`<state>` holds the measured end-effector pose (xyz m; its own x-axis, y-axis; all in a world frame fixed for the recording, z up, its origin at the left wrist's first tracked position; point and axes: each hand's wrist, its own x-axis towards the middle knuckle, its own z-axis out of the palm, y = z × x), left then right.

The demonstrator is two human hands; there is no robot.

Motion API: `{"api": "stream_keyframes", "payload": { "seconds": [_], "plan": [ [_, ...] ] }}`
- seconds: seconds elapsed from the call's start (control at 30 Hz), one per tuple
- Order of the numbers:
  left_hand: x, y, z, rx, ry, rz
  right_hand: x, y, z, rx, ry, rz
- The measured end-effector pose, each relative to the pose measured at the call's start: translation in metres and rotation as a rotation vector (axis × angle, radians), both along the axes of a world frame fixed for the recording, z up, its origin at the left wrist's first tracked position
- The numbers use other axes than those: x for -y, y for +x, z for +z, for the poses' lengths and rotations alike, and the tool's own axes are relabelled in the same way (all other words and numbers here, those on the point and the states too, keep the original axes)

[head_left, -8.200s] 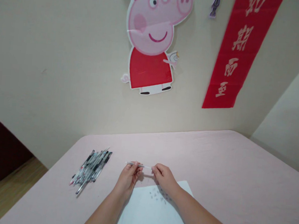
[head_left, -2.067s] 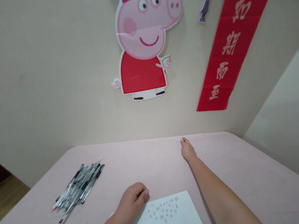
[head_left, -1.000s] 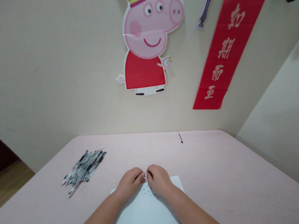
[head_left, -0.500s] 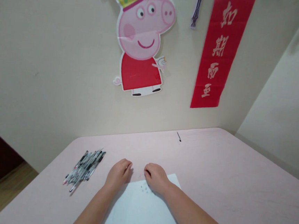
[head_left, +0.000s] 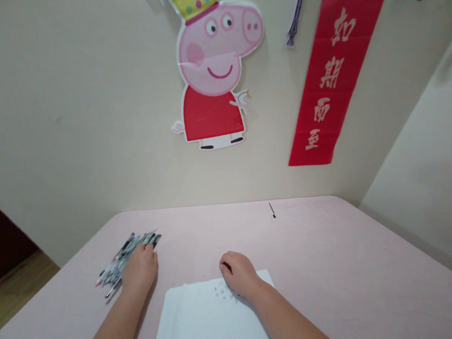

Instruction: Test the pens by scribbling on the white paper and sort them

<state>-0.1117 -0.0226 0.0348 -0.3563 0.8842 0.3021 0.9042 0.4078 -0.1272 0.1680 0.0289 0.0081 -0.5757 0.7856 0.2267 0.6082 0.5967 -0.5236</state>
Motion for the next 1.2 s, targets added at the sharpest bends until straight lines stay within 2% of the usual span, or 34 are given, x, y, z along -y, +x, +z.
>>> {"api": "stream_keyframes", "payload": {
  "seconds": [0.17, 0.33, 0.53, 0.67, 0.8, 0.97, 1.13, 1.2],
  "plan": [
    [-0.003, 0.001, -0.003, 0.016, -0.050, 0.017, 0.000, 0.000, 0.000, -0.020, -0.005, 0.002],
    [-0.006, 0.002, -0.008, 0.059, -0.061, -0.041, 0.000, 0.000, 0.000, -0.027, -0.015, 0.003],
    [-0.011, 0.027, -0.009, 0.266, 0.007, -0.337, -0.002, -0.001, -0.004, -0.136, -0.055, -0.016],
    [-0.011, 0.057, -0.007, 0.404, 0.003, -0.604, -0.006, -0.002, -0.010, -0.297, -0.166, -0.093],
    [-0.008, 0.079, -0.008, 0.426, 0.005, -0.767, -0.012, -0.002, -0.013, -0.465, -0.268, -0.121],
    [-0.004, 0.088, -0.007, 0.463, 0.001, -0.793, -0.016, -0.003, -0.012, -0.550, -0.287, -0.080],
    [0.001, 0.096, 0.001, 0.516, -0.042, -0.759, -0.014, -0.008, -0.013, -0.679, -0.558, -0.060],
    [0.003, 0.101, 0.003, 0.511, -0.059, -0.756, -0.012, -0.010, -0.012, -0.684, -0.580, -0.041]
  ]
}}
